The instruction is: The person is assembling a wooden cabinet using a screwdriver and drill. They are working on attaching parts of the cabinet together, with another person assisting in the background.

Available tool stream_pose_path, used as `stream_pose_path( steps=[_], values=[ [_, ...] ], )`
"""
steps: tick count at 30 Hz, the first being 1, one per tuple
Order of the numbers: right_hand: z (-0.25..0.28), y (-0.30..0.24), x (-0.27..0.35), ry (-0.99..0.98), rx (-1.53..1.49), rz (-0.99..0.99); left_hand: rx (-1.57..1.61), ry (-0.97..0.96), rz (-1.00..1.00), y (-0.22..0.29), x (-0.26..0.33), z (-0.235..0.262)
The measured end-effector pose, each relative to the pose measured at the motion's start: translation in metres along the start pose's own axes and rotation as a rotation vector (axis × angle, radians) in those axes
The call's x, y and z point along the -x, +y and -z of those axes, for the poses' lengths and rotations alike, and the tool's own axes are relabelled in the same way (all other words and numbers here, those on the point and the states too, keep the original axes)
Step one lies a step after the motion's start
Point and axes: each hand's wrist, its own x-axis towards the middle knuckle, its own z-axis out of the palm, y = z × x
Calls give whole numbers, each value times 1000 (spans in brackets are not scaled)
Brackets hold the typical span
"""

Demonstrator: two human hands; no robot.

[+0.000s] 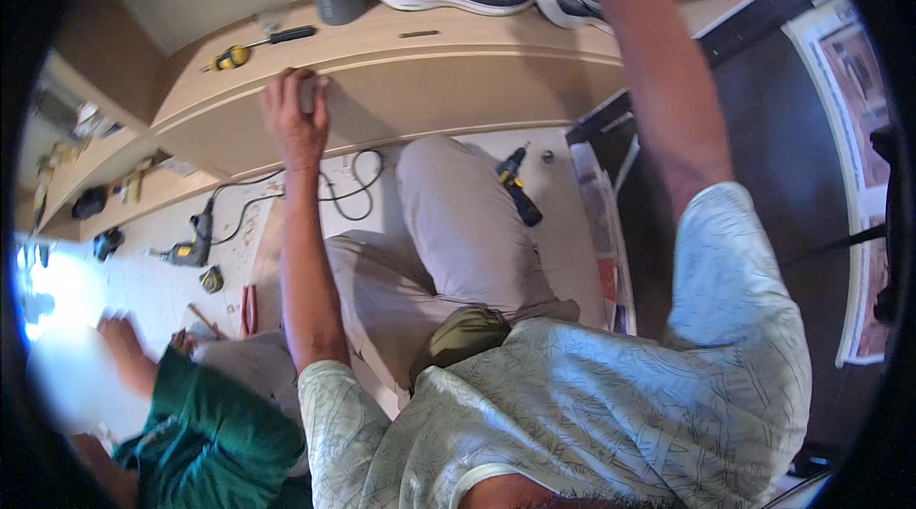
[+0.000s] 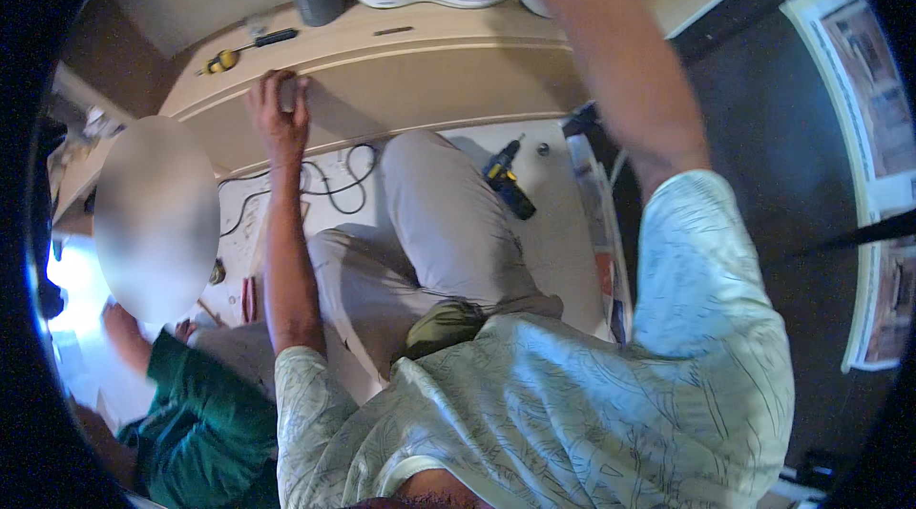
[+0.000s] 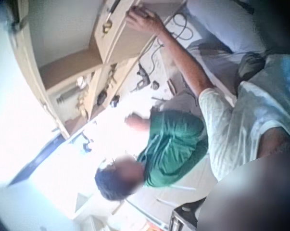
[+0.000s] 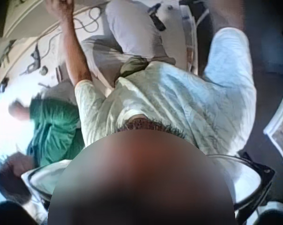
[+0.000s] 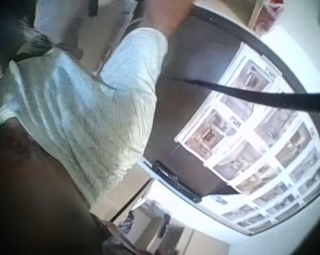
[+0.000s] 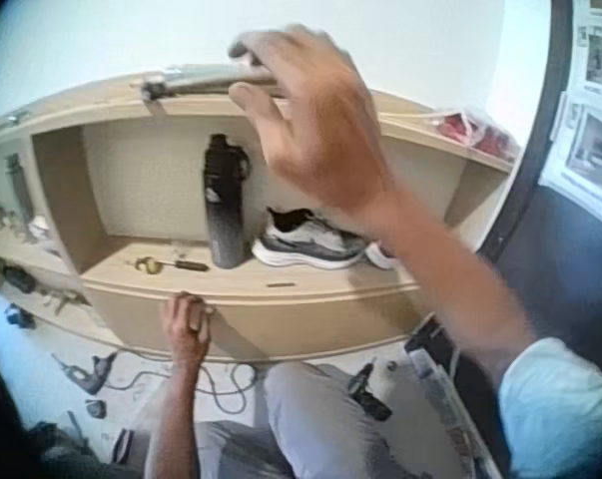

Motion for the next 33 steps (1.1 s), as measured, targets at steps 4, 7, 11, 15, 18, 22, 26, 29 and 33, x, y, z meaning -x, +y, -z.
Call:
stream_pose_path(
  steps=[4, 7, 11, 15, 18, 22, 26, 29, 33],
  values=[
    [56, -56, 149, -203, -153, -361, -30, 33, -29, -1, -2, -9],
    [67, -69, 255, -367, -60, -702, -46, 22, -34, -5, 0, -12],
    [69, -44, 337, -348, 27, -820, -146, 29, -51, -10, 14, -7],
    [70, -35, 366, -339, 30, -755, -114, 5, -47, -17, 29, -2],
    [62, -33, 373, -352, 225, -636, -89, 113, -80, -28, 29, -12],
    [42, -18, 380, -256, 163, -710, -131, 165, -183, -55, 15, -31],
    [42, -13, 384, -219, 110, -741, -40, 77, -191, -75, 22, -31],
    [41, -10, 387, -189, 68, -725, 131, 27, -19, -91, 25, -23],
    [31, -5, 392, -75, 18, -673, 364, -70, 4, -108, 23, -19]
  ],
)
